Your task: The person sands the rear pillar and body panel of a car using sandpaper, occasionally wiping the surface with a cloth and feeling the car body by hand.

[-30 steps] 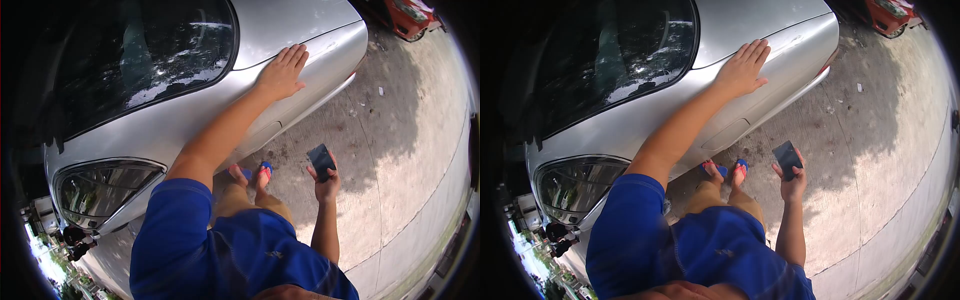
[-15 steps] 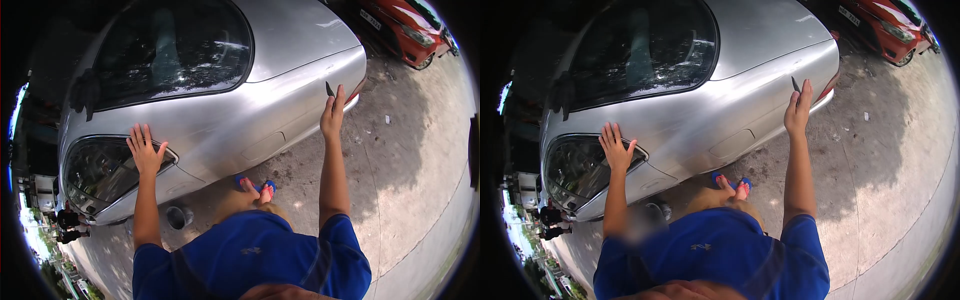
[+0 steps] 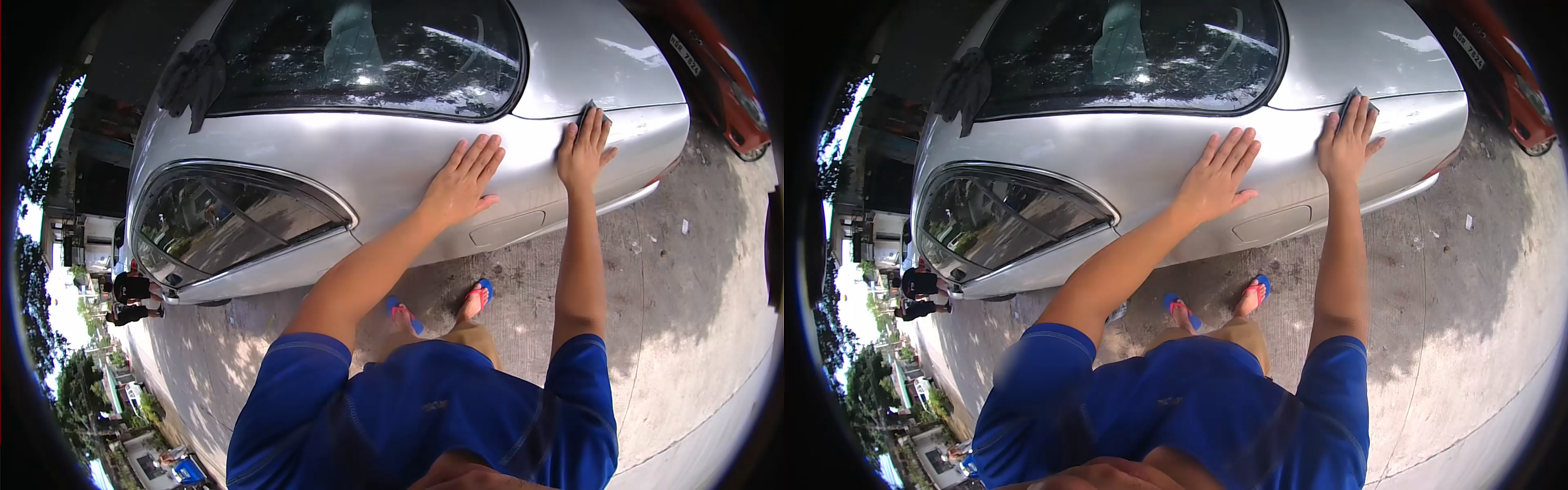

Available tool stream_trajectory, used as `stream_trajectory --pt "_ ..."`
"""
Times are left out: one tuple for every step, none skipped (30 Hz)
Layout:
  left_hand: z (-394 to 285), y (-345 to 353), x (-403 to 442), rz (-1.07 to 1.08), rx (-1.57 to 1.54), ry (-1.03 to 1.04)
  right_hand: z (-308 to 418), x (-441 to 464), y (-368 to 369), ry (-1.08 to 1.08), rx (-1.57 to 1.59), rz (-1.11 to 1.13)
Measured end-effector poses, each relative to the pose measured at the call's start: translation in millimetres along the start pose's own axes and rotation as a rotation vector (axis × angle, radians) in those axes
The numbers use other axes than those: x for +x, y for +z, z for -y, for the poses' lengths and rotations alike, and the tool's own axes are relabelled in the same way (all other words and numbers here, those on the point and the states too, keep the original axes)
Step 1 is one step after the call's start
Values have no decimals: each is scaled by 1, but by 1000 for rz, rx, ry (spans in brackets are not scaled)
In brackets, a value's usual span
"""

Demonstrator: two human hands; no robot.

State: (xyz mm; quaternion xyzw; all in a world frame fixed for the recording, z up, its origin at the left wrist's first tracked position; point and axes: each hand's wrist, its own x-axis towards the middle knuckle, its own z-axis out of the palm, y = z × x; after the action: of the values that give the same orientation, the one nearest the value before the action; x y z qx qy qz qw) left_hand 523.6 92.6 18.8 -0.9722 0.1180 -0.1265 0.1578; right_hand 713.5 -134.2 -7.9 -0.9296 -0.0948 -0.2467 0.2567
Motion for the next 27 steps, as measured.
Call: stream_trajectory --pt "21 -1 -9 -49 68 83 5 0 6 -7 -30 -42" --pt "42 -4 -16 -105 136 175 20 -10 9 -12 -19 -10" --pt "68 -11 -28 -112 125 152 34 -26 7 -10 -13 14" --pt "101 -22 -47 -119 109 136 49 -47 3 -2 -12 40" --pt "132 -37 -67 -128 90 123 75 -78 5 -39 36 59" --pt "163 -56 -86 -130 80 60 107 -114 4 -63 96 101" --pt "196 -76 -104 -135 69 -6 137 -151 5 -101 181 127" --pt "231 -92 -122 -192 73 -86 164 -189 10 -152 215 166" --pt "267 -104 -141 -250 75 -169 183 -223 13 -232 223 242" --pt "307 -110 -161 -330 78 -243 201 -250 17 -311 228 319" --pt "345 -114 -177 -419 78 -320 216 -263 24 -348 243 316" --pt "379 -113 -188 -474 105 -408 228 -268 34 -387 252 305" --pt "400 -108 -196 -518 120 -502 238 -274 39 -425 255 307" --pt "400 -107 -197 -541 144 -500 258 -261 32 -479 227 276" --pt "397 -106 -198 -553 163 -501 289 -230 19 -531 199 259" --pt "399 -99 -200 -625 127 -471 316 -207 8 -587 177 245" --pt "401 -94 -202 -671 119 -443 336 -195 3 -595 137 233" --pt "403 -94 -200 -686 116 -449 330 -203 11 -593 180 233" --pt "400 -93 -200 -691 109 -441 317 -223 24 -574 227 236" --pt "398 -91 -201 -698 97 -433 291 -261 34 -578 180 296" --pt "398 -91 -201 -715 95 -431 255 -309 43 -593 135 346" --pt "399 -89 -200 -729 97 -440 234 -329 49 -617 93 402" --pt "403 -89 -199 -755 123 -448 246 -305 53 -631 123 342" --pt "406 -88 -199 -755 132 -436 282 -277 44 -614 157 302" --pt "405 -84 -200 -741 127 -408 313 -261 30 -574 188 271" --pt "407 -83 -202 -738 143 -387 333 -242 23 -562 183 254" --pt "405 -81 -203 -724 144 -365 320 -250 29 -568 185 284"
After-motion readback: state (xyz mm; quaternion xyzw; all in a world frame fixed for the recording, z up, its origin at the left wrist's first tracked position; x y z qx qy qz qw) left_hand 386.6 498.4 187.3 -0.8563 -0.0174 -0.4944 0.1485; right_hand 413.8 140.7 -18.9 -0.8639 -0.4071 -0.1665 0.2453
